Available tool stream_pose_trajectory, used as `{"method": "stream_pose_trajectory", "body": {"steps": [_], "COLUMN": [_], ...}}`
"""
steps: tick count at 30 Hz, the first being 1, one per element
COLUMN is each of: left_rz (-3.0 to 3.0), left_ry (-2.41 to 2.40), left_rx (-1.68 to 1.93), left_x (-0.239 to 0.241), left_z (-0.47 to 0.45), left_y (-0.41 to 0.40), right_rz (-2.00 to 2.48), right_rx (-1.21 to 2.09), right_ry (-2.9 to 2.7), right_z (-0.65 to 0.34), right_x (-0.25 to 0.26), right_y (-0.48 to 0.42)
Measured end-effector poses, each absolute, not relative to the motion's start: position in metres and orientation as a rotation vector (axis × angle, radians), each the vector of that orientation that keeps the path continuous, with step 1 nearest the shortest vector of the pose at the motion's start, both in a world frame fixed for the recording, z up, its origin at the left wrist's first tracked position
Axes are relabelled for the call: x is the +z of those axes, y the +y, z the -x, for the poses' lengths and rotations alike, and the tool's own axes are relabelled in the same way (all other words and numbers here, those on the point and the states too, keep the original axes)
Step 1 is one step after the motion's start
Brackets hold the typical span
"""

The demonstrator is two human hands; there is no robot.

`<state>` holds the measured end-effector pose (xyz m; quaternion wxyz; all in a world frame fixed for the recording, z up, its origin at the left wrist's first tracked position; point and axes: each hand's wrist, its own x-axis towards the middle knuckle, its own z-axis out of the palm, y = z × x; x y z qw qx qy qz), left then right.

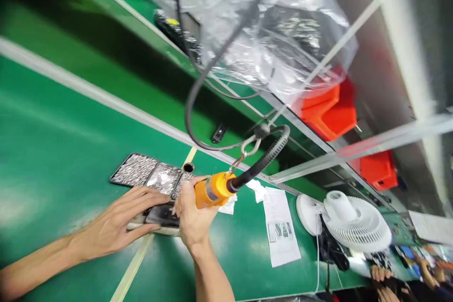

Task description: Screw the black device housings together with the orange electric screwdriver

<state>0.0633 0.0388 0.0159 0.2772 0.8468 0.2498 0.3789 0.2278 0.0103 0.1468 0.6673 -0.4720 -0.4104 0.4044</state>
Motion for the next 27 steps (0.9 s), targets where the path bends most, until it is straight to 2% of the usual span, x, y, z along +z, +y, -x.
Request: {"method": "stream_pose_trajectory", "body": {"steps": [7, 11, 15, 18, 22, 25, 27], "left_rz": [-2.530, -2.522, -1.858, -1.024, -0.380, -0.319, -0.315], "left_ry": [0.732, 0.659, 0.893, 0.974, 0.894, 0.902, 0.880], "left_rx": [0.983, 0.847, 0.799, 0.740, 0.611, 0.603, 0.615], "left_x": [0.020, 0.037, 0.067, 0.098, 0.122, 0.120, 0.114], "left_z": [-0.073, -0.098, -0.106, -0.107, -0.118, -0.130, -0.136], "left_y": [0.049, 0.041, 0.034, 0.031, 0.026, 0.021, 0.016], "right_rz": [1.088, 1.447, 2.036, 2.143, 2.053, 1.852, 1.548], "right_rx": [0.664, 0.509, -0.052, -0.095, -0.016, -0.011, -0.071], "right_ry": [-1.052, -1.413, -1.598, -1.451, -1.416, -1.417, -1.473], "right_z": [-0.292, -0.338, -0.374, -0.397, -0.396, -0.359, -0.323], "right_x": [0.169, 0.149, 0.101, 0.057, 0.041, 0.064, 0.080], "right_y": [0.062, 0.057, 0.011, -0.020, -0.045, -0.060, -0.066]}}
